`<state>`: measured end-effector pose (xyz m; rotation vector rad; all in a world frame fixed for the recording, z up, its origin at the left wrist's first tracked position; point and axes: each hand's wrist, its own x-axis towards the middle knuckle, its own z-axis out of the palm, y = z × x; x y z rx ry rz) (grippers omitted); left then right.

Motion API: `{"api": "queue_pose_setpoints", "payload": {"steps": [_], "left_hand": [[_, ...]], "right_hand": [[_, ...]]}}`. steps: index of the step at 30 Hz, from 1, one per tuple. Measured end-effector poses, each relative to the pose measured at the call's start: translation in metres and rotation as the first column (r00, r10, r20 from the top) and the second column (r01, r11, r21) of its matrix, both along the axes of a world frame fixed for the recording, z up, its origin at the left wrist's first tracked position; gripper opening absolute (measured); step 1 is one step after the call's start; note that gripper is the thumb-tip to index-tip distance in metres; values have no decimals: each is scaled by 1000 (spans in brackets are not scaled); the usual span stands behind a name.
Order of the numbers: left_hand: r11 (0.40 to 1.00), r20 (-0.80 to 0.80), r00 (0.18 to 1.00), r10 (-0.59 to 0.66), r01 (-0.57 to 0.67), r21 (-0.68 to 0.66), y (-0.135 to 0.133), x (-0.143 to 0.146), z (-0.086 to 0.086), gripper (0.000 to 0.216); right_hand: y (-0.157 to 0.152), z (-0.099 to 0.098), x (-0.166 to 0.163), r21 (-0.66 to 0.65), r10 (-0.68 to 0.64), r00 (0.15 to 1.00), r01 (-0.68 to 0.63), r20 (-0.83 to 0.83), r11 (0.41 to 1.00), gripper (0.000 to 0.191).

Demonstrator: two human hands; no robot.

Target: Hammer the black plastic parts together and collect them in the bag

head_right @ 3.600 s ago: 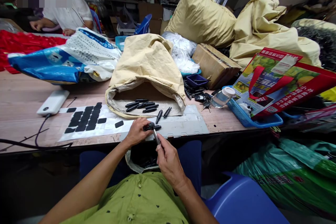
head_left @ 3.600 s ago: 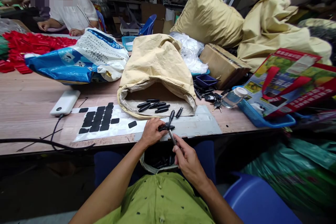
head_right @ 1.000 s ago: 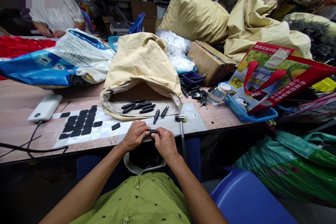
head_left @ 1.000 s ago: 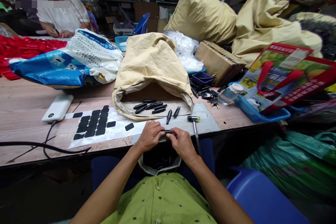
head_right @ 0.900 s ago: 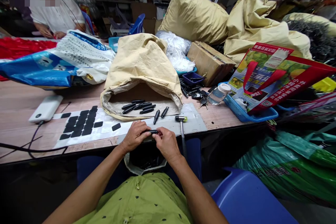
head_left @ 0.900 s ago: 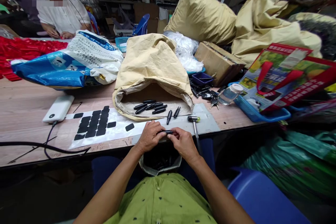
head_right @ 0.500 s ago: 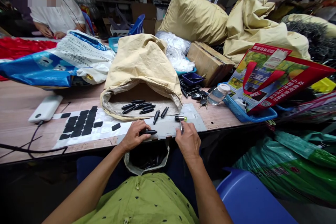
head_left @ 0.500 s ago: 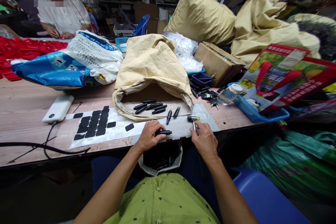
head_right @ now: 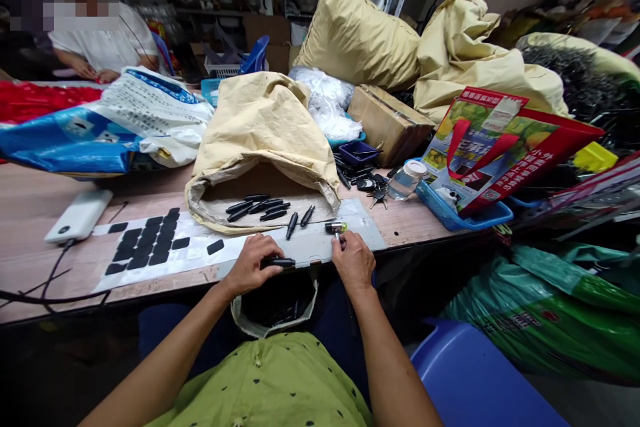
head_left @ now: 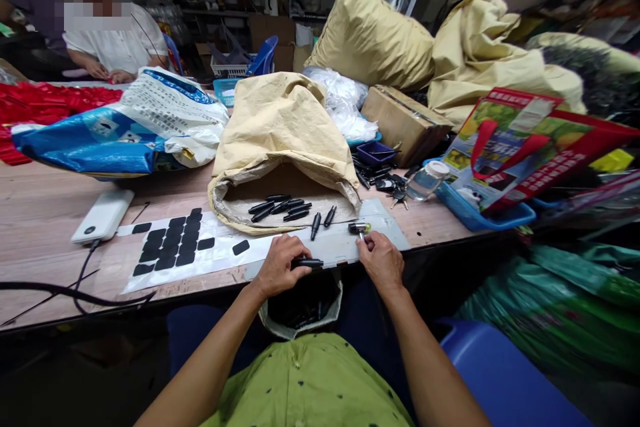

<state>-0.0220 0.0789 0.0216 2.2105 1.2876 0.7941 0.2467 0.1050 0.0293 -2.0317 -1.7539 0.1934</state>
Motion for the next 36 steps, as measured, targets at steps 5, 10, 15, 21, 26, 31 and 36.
{"api": "queue_pose_setpoints", "payload": {"steps": [5,10,15,21,26,31,36], "left_hand": [[992,-129,985,-112,120,50,-25,4,2,26],[998,-94,996,-7,13,59,-29,15,6,29],[926,-29,929,370,-366,96,13,44,8,21],[843,-181,824,537,-532,80,52,60,5,16],[876,-133,866,481,-471,104,41,41,2,11],[945,-18,947,322,-320,62,24,17,-9,15],[955,12,955,295,-295,13,24,12,-13,18]], "right_hand": [[1,-2,2,4,15,1000,-15,-25,1000,11],[1,-5,2,13,9,1000,-8,-21,1000,11],[1,-6,2,19,16,1000,-15,-22,1000,11],[0,-8,4,31,29,999,-28,-27,999,12],[0,-9,5,44,27,999,-26,-24,999,13],[-12,-6,5,26,43,997,-42,-63,999,25],[-33,-18,8,84,50,980,-34,-191,996,56]]}}
